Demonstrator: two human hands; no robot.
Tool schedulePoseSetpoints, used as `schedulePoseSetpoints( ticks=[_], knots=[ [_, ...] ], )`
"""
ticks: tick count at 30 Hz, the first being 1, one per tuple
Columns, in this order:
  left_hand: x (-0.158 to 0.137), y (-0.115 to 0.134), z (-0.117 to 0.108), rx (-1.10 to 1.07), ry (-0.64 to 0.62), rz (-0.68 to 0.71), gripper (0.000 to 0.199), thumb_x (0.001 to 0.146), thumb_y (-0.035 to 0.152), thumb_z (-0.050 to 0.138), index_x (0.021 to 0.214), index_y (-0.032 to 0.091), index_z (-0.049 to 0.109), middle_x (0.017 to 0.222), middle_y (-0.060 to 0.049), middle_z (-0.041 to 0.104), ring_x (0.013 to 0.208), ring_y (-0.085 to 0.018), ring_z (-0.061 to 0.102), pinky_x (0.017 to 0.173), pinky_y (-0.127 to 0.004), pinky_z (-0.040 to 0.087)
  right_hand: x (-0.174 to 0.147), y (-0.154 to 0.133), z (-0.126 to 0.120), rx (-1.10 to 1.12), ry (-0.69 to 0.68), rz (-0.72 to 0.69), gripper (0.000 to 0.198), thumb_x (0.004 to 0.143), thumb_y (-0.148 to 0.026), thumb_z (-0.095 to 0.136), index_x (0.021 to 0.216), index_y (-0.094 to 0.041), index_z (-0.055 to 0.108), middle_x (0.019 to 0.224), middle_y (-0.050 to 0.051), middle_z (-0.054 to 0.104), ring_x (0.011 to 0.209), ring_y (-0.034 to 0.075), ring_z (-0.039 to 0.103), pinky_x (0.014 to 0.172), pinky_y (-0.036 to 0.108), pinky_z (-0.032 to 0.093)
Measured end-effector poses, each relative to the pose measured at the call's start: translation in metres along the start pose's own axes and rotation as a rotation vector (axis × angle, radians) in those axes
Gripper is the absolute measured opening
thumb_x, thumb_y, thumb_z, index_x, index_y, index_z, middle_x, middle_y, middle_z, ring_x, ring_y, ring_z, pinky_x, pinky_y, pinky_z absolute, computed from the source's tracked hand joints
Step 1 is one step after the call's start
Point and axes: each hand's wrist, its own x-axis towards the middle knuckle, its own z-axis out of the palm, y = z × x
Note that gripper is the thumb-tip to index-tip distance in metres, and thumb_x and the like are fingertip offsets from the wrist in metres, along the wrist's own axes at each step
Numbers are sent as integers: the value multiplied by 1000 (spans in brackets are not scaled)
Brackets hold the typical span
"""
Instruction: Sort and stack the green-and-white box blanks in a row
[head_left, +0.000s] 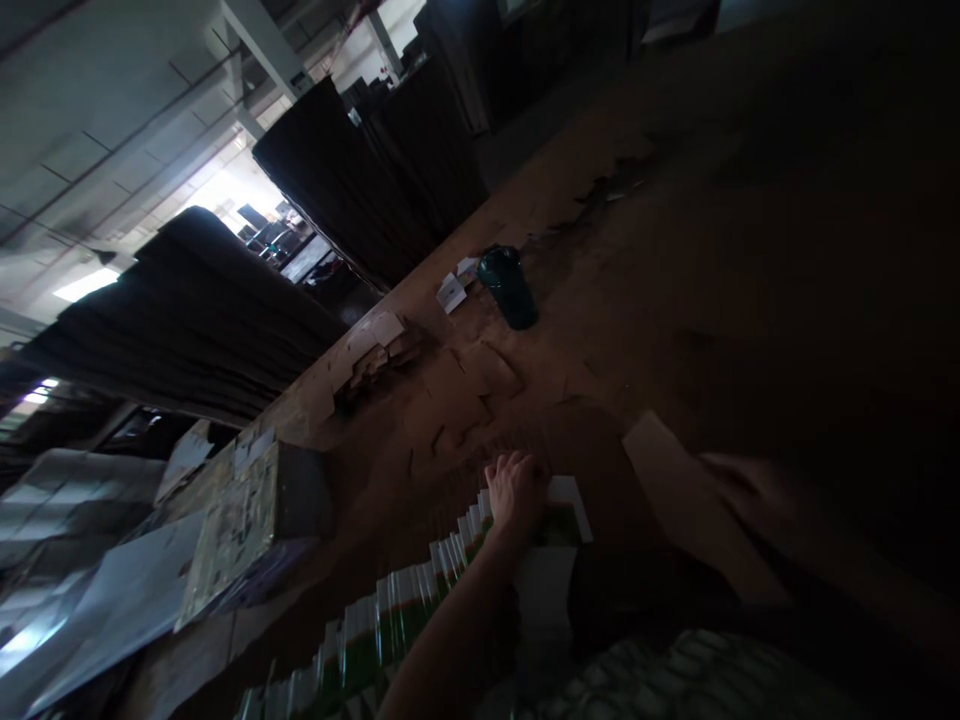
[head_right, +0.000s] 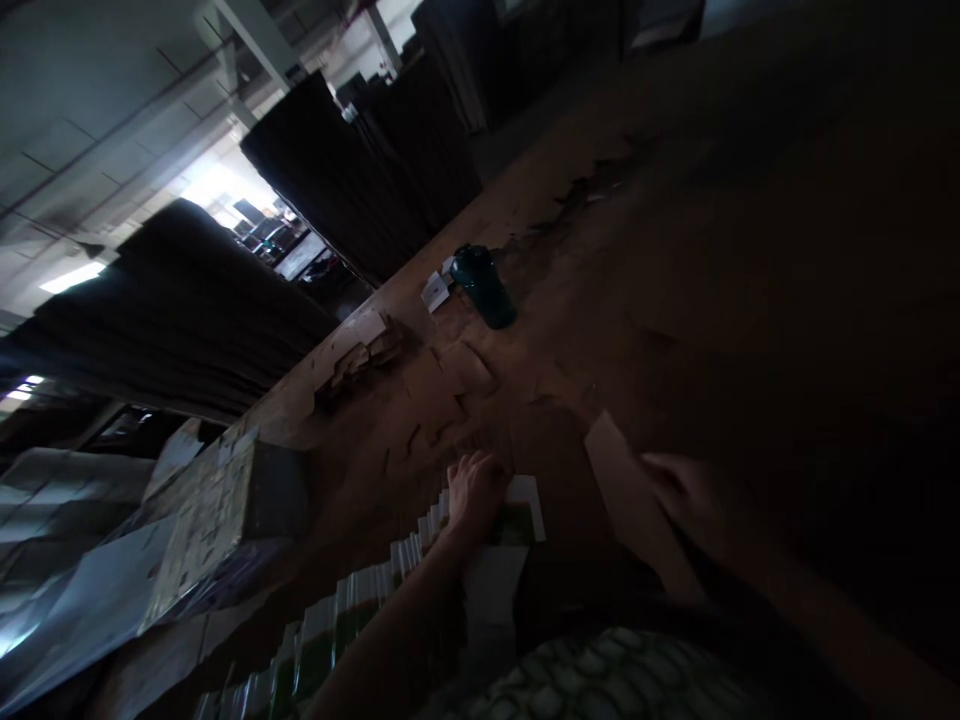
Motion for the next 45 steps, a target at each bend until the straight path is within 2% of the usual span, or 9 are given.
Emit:
schedulePoseSetpoints(
  ticks=[9, 15, 21, 26, 30, 32, 37, 41, 45],
  knots=[
    [-4, 1, 5, 31, 1, 12, 17, 90, 35, 54, 102, 28, 64, 112, -3, 65, 111, -23, 50, 93, -39, 36, -30, -9, 111, -292, -146, -231, 62, 91, -57, 40, 148, -32, 40, 159, 12, 29, 142, 36, 32, 108, 56, 37],
    [-7, 13, 12, 40, -37, 123, 49, 86, 37, 59, 134, 33, 47, 139, -4, 49, 127, -27, 40, 107, -45, 28, -13, 13, 71, -459, -140, -321, 47, 88, -48, 49, 132, -37, 58, 148, 7, 50, 138, 35, 40, 106, 60, 37],
    [-7, 13, 16, -11, -28, 92, 55, 83, 39, 63, 136, 33, 47, 136, -5, 53, 128, -27, 41, 110, -46, 28, -9, 51, 4, -546, 119, -143, 70, 66, -28, 59, 136, -26, 57, 148, 16, 47, 140, 46, 31, 103, 67, 34],
    [1, 10, -8, -192, -71, 23, 54, 89, 43, 53, 142, 34, 41, 139, -3, 52, 129, -25, 43, 107, -45, 35, -11, -59, -13, -64, -186, -219, 58, 76, -39, 54, 131, -23, 59, 123, 9, 69, 109, 31, 64, 92, 44, 50],
    [4, 6, -37, -115, 58, -65, 33, 97, 41, 39, 124, 33, 57, 136, -2, 54, 129, -25, 42, 111, -51, 28, -16, -128, 9, 144, -501, -167, 58, 85, -66, 41, 75, -17, 70, 72, 5, 71, 69, 22, 67, 62, 30, 50],
    [3, 5, -38, 31, 79, -42, 26, 93, 40, 48, 113, 30, 62, 133, -4, 55, 129, -27, 40, 114, -55, 18, -14, -111, 18, 94, -547, -134, 64, 85, -70, 35, 70, -18, 69, 72, 6, 72, 72, 25, 68, 64, 32, 51],
    [-1, 7, -7, 84, -2, -8, 19, 91, 35, 52, 103, 27, 65, 114, -5, 63, 114, -25, 49, 99, -44, 34, 3, 8, -4, -320, 89, 14, 64, 75, -61, 44, 117, -18, 65, 117, 20, 69, 115, 42, 59, 94, 55, 45],
    [0, 6, 2, 49, -1, -14, 16, 91, 30, 52, 89, 27, 67, 107, -1, 67, 107, -22, 53, 89, -36, 36, 7, 30, -26, -97, -17, 123, 59, 81, -52, 42, 123, -16, 62, 110, 18, 73, 100, 36, 68, 90, 46, 52],
    [1, 4, -1, 20, 0, -20, 12, 90, 30, 57, 87, 28, 68, 108, 2, 69, 106, -20, 55, 85, -34, 36, -2, -10, 13, 29, -166, -179, 58, 90, -59, 32, 113, -22, 70, 131, 13, 64, 125, 33, 55, 107, 46, 42]
  ],
)
